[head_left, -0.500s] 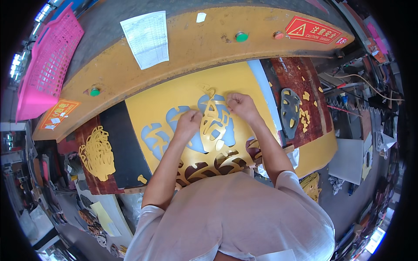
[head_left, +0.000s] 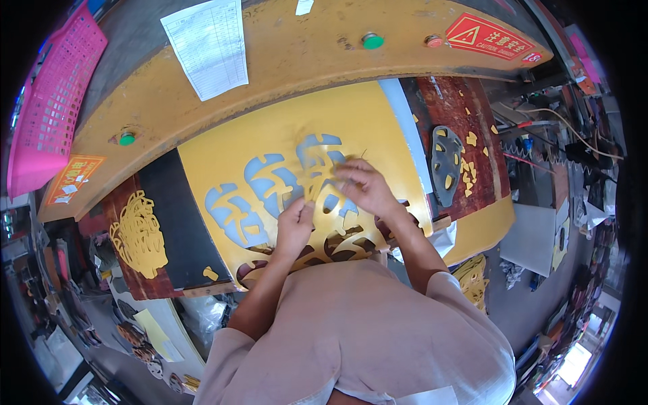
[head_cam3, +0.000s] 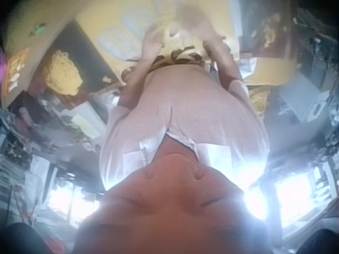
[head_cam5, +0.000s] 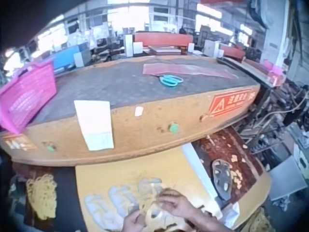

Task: The person removes excess vinyl from a yellow sheet using a weeding tool and scissors, then scrapes the surface and places the cutout on a nearby chair. They then handle a white sheet, aligning and smoothing it on the work surface.

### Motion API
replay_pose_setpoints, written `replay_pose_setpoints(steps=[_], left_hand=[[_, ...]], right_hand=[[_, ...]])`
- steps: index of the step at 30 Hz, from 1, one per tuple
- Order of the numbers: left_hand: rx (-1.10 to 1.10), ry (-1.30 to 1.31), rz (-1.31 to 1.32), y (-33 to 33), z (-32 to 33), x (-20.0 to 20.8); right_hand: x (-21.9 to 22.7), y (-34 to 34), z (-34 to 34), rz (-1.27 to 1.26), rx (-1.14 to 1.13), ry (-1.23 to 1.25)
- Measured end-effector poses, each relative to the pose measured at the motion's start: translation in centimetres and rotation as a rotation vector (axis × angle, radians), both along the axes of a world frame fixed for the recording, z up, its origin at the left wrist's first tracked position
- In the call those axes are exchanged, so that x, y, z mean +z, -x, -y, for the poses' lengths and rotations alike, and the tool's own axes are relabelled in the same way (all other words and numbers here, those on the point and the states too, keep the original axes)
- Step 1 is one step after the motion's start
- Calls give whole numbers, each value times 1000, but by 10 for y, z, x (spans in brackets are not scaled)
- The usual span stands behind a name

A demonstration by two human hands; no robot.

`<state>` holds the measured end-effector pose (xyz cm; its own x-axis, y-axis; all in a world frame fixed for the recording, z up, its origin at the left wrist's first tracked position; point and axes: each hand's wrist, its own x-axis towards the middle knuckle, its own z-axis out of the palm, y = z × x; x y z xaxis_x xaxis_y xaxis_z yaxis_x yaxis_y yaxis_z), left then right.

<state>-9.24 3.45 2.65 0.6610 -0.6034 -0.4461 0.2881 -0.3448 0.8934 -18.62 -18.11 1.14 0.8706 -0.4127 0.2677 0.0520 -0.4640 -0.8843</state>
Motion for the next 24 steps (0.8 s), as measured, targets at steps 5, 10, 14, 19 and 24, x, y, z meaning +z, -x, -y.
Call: replay_pose_setpoints(steps=[5,10,14,19,24], left_hand=[[483,163,114,-15,-28,2],[476,72,129,-51,-93,38],[270,-140,264,-81,-156,66],[204,-351,693,-124,-216,89],[437,-153,792,-192,-284,74]], right_hand=[[-5,4,-4,-163,-127,-181],[-21,-9,-4,65,-267,245],[-27,-10,-4,21,-251,187],[-33,-12,-5,47,-246,146],[-42,-9,4,-16,-214,121]])
